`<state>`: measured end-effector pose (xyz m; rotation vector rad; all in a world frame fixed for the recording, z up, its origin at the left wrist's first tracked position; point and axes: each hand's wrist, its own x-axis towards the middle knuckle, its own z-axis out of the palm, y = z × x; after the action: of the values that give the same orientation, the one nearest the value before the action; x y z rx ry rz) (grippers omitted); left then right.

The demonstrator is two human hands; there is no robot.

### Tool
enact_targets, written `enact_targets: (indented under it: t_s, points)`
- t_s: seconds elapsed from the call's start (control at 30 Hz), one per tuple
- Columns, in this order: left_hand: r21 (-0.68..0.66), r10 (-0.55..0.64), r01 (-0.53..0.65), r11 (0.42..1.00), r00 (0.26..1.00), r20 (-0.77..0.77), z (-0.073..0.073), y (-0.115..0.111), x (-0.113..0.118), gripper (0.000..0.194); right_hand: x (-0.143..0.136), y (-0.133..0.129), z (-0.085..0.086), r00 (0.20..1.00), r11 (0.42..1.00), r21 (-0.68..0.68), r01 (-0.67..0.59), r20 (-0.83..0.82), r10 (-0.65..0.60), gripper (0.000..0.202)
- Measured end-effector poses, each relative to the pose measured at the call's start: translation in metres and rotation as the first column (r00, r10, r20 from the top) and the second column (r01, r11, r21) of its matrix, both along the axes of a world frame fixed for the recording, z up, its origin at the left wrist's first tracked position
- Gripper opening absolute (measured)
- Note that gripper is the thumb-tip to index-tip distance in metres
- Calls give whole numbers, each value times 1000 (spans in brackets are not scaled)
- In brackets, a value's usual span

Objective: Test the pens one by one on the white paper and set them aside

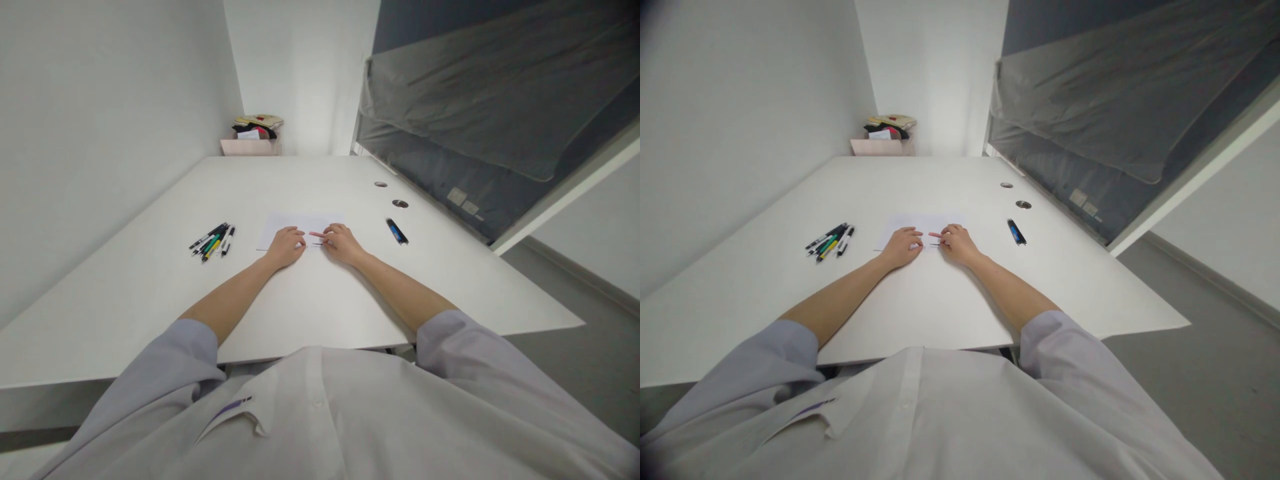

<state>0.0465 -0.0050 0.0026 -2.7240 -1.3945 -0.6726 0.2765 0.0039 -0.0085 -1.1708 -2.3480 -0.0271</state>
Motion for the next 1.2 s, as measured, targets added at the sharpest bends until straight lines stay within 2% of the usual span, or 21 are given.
enact_targets:
  t_s: [0.17, 0.6, 0.93, 1.2]
  points:
    - [20, 18, -19, 1000, 1000, 24, 2, -3, -1, 19, -5, -5, 4, 997, 996, 42, -80, 23, 79, 19]
    - [11, -14, 14, 1000, 1000, 20, 8, -9, 4, 20, -12, -11, 9, 996, 997, 10, -81, 29, 81, 22]
    - [26, 13, -13, 1000, 1000, 20, 8, -8, 2, 18, -10, -11, 10, 996, 997, 19, -79, 36, 79, 22]
    - [26, -44, 42, 999, 998, 45, 11, -13, 6, 19, -17, -17, 17, 995, 995, -1, -95, 40, 95, 23]
